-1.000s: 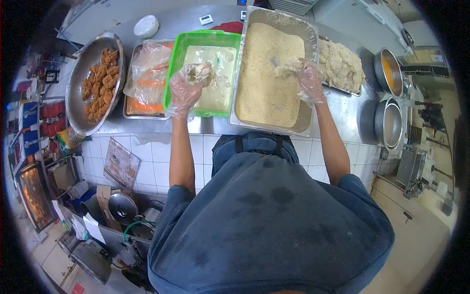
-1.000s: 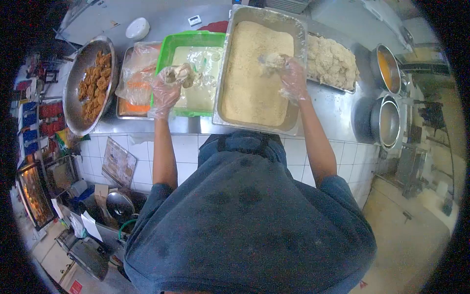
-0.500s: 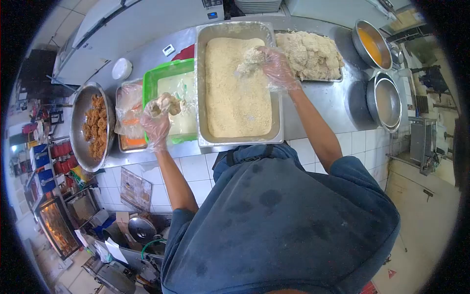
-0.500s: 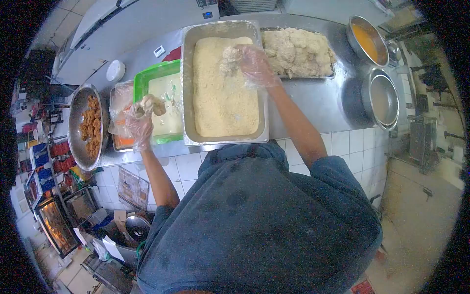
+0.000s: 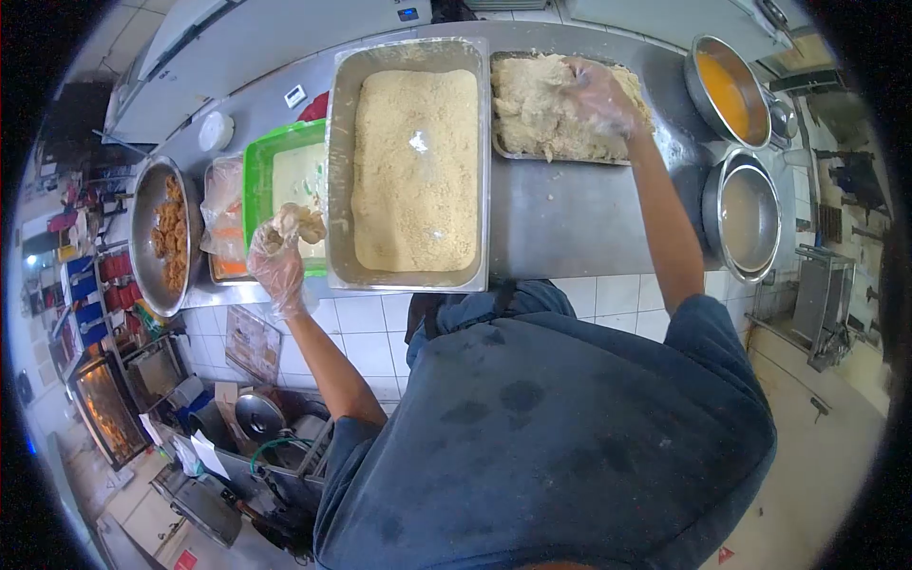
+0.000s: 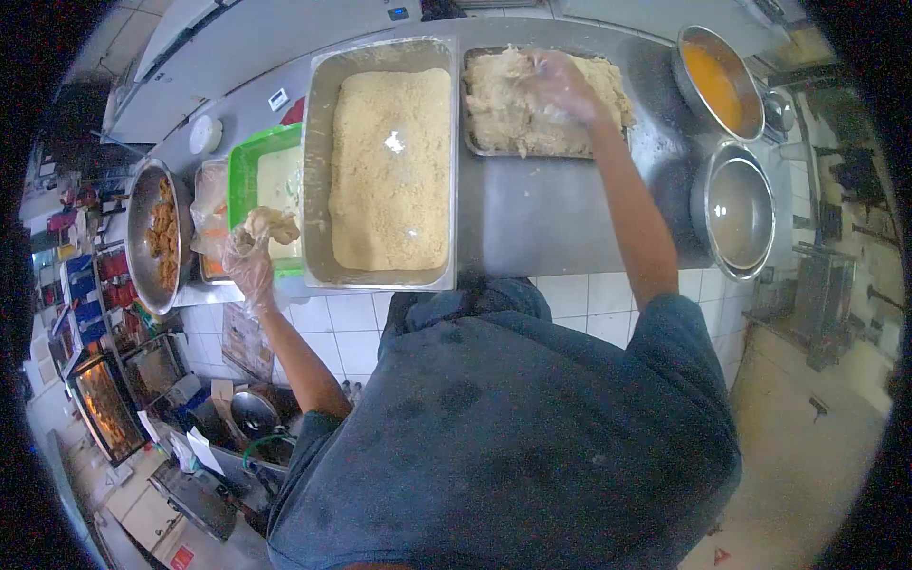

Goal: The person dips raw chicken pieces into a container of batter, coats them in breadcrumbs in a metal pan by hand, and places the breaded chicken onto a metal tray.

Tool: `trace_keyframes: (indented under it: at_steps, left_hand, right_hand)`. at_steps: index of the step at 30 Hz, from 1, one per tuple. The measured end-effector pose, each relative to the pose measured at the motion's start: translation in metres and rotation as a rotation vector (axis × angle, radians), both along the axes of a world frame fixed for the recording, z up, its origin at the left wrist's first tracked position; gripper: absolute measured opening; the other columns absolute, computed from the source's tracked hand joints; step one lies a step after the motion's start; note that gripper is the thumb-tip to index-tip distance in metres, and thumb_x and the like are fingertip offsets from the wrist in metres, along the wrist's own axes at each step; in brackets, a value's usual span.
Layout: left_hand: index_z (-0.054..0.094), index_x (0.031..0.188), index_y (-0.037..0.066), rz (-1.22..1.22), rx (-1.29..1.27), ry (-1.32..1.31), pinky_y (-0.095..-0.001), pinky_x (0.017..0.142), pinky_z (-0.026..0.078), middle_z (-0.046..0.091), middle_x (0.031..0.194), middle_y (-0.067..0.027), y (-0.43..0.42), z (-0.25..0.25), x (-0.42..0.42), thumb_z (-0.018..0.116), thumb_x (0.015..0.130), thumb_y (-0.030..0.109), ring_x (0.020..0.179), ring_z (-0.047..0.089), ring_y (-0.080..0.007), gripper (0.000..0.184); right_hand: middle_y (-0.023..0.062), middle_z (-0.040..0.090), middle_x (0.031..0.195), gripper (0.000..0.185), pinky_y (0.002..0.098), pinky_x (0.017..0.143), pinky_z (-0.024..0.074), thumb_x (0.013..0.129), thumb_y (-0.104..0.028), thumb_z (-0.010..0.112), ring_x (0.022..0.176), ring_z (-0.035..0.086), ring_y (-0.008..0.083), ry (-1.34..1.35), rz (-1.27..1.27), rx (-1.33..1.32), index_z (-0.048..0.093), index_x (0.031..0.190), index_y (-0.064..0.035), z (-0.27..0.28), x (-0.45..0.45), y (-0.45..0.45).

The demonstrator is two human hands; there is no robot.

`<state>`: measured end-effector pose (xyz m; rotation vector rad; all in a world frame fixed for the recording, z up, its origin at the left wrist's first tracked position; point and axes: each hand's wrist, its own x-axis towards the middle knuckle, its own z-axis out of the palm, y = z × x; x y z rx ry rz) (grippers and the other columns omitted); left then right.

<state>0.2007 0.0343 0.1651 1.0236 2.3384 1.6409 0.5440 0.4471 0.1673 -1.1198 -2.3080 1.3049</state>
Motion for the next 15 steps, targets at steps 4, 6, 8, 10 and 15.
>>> trace_keyframes:
  at_steps: [4, 6, 8, 10, 15]
  left_hand:
    - [0.07, 0.098, -0.001, 0.006, -0.021, -0.018, -0.0277, 0.075, 0.052, 0.073, 0.089, -0.007, 0.012, 0.013, 0.026, 0.073, 0.088, 0.006, 0.079, 0.066, -0.0118, 0.012]
    - [0.07, 0.099, -0.002, -0.001, 0.001, -0.003, -0.0275, 0.075, 0.053, 0.073, 0.089, -0.0078, 0.014, 0.009, 0.029, 0.073, 0.088, 0.005, 0.078, 0.066, -0.012, 0.013]
    - [0.069, 0.099, -0.002, -0.004, -0.046, 0.063, -0.0275, 0.075, 0.053, 0.073, 0.09, -0.0085, 0.012, 0.005, 0.029, 0.073, 0.088, 0.005, 0.078, 0.066, -0.0124, 0.014]
    - [0.069, 0.099, -0.003, -0.002, -0.154, 0.182, -0.0277, 0.076, 0.053, 0.073, 0.091, -0.009, 0.012, 0.009, 0.026, 0.073, 0.088, 0.005, 0.079, 0.067, -0.0128, 0.014]
    - [0.071, 0.099, 0.0, 0.02, -0.143, 0.065, -0.0292, 0.076, 0.052, 0.074, 0.094, -0.0088, 0.032, 0.028, 0.046, 0.075, 0.086, 0.009, 0.084, 0.067, -0.0147, 0.017]
  right_hand:
    - [0.0147, 0.069, 0.115, 0.062, 0.0382, 0.09, 0.0533, 0.081, -0.032, 0.079, 0.107, 0.064, 0.024, -0.157, 0.126, -0.001, 0.058, 0.132, -0.0023, -0.086, 0.01, 0.115]
    - [0.0146, 0.07, 0.114, 0.063, 0.038, 0.09, 0.0529, 0.08, -0.034, 0.079, 0.105, 0.065, 0.0239, -0.243, 0.176, 0.237, 0.059, 0.131, -0.0012, -0.096, 0.002, 0.139]
    - [0.0136, 0.07, 0.112, 0.063, 0.0369, 0.091, 0.0523, 0.08, -0.036, 0.079, 0.103, 0.065, 0.0229, -0.304, 0.246, 0.422, 0.06, 0.129, -0.0001, -0.103, -0.001, 0.153]
    - [0.0129, 0.07, 0.112, 0.061, 0.036, 0.092, 0.0514, 0.08, -0.036, 0.078, 0.103, 0.065, 0.0216, -0.446, 0.231, 0.413, 0.061, 0.127, -0.0013, -0.094, -0.017, 0.149]
    - [0.0125, 0.071, 0.109, 0.046, 0.034, 0.089, 0.052, 0.084, -0.032, 0.074, 0.101, 0.065, 0.0219, 0.158, 0.233, 0.316, 0.065, 0.122, -0.0073, -0.143, -0.011, 0.183]
